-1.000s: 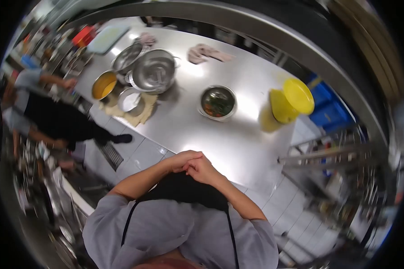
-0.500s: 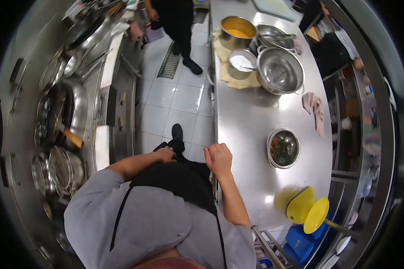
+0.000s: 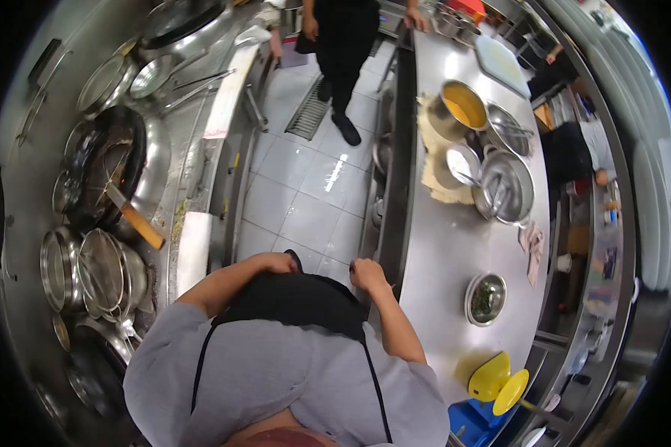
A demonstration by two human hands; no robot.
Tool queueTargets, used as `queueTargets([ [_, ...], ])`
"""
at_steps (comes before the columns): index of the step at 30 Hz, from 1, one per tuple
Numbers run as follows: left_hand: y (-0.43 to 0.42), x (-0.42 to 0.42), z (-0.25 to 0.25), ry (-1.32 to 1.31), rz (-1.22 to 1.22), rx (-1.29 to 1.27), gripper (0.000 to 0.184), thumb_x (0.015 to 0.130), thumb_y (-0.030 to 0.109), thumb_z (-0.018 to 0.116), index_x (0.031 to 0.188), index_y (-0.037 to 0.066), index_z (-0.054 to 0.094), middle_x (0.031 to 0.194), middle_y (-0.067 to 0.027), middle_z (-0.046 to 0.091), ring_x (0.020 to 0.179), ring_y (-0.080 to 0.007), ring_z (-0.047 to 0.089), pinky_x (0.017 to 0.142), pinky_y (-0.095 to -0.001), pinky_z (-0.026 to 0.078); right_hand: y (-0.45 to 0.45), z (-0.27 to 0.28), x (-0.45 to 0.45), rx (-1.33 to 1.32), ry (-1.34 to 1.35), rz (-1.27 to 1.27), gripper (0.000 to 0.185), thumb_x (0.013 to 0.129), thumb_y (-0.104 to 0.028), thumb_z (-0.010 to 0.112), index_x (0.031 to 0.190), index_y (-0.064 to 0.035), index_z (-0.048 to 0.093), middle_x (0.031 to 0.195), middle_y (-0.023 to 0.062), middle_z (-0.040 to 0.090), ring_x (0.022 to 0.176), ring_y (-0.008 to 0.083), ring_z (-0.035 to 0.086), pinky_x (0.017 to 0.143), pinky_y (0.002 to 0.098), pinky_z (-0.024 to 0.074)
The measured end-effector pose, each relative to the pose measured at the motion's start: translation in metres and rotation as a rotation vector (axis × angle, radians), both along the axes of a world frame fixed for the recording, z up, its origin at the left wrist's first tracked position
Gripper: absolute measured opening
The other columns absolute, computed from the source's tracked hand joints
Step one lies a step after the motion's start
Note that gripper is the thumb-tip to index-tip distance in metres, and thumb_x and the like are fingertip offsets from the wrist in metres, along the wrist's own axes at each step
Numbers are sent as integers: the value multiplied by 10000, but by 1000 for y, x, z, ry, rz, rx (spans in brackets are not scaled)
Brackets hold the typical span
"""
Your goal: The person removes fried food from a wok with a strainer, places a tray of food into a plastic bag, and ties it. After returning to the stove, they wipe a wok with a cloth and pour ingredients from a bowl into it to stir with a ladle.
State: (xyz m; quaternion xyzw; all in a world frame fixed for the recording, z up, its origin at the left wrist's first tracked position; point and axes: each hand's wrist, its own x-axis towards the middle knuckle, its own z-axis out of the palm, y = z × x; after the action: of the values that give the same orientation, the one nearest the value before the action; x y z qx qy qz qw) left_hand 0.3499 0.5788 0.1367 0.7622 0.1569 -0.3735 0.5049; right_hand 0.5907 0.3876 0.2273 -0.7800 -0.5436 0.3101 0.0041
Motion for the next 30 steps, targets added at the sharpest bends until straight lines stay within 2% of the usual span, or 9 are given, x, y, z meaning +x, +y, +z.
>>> queueTargets([
  [3, 12, 4, -2, -336, 97, 21, 490, 803, 306, 624, 1256, 119, 639, 1061, -140, 711, 993, -297, 665, 883, -409, 506, 26, -39, -30, -48, 118, 107, 256, 870, -253, 568, 950, -54, 708, 918, 227, 684, 890, 411, 656, 796, 493, 527],
  [7, 16, 12, -17, -204, 168, 46, 451, 887, 370, 569, 1201, 56, 651, 1117, -142, 696, 1044, -280, 642, 929, -381, 474, 61, -110, -43, -59, 3, 282, 301, 902, -336, 573, 957, -73, 709, 920, 211, 688, 876, 420, 656, 793, 497, 522],
  [18, -2, -69, -58, -74, 890, -398, 602, 981, 524, 459, 1177, -9, 659, 1105, -120, 687, 1038, -188, 609, 919, -346, 458, 198, -94, -6, -304, 15, 538, 330, 783, -296, 585, 981, -69, 719, 1010, 192, 696, 970, 379, 660, 830, 470, 525],
  [20, 11, -70, -5, -137, 835, -263, 526, 969, 457, 497, 1158, -5, 662, 1109, -115, 684, 1047, -200, 608, 921, -350, 457, 211, -149, 8, -370, 109, 713, 312, 754, -265, 601, 922, -31, 722, 982, 223, 695, 926, 373, 674, 799, 472, 528],
  [22, 25, -63, -4, -46, 877, -264, 454, 965, 372, 535, 1228, 11, 620, 1212, -108, 641, 1107, -202, 581, 970, -314, 432, 229, -88, -4, -380, 100, 736, 291, 742, -225, 630, 901, 0, 725, 892, 218, 709, 866, 347, 694, 784, 454, 535],
  [25, 41, -40, 45, 135, 871, 111, 391, 948, 323, 567, 1190, 27, 648, 1183, -150, 650, 1082, -250, 593, 926, -327, 452, 249, -129, -37, -319, 86, 969, 238, 749, -195, 669, 906, -31, 742, 897, 181, 722, 879, 335, 700, 782, 442, 549],
  [27, 45, -22, 58, -249, 1101, 488, 362, 942, 346, 571, 1104, 44, 687, 1072, -190, 675, 1011, -316, 624, 883, -361, 480, 259, -69, -76, -345, 51, 1081, 243, 773, -171, 651, 975, -80, 749, 998, 158, 718, 961, 311, 689, 771, 454, 555],
  [28, 41, -18, 63, -448, 1206, 670, 355, 939, 357, 574, 1061, 52, 707, 1016, -210, 688, 975, -349, 640, 861, -379, 493, 255, -107, -106, -287, 125, 1041, 268, 806, -216, 647, 1024, -84, 731, 1027, 159, 713, 991, 318, 678, 818, 443, 541],
  [30, 52, -8, 67, -608, 1113, 407, 412, 954, 406, 543, 1048, 39, 706, 1007, -185, 689, 965, -300, 638, 841, -367, 494, 237, -110, -151, -216, 384, 997, 339, 835, -293, 643, 1078, -61, 694, 1067, 178, 699, 1022, 332, 664, 868, 441, 517],
])
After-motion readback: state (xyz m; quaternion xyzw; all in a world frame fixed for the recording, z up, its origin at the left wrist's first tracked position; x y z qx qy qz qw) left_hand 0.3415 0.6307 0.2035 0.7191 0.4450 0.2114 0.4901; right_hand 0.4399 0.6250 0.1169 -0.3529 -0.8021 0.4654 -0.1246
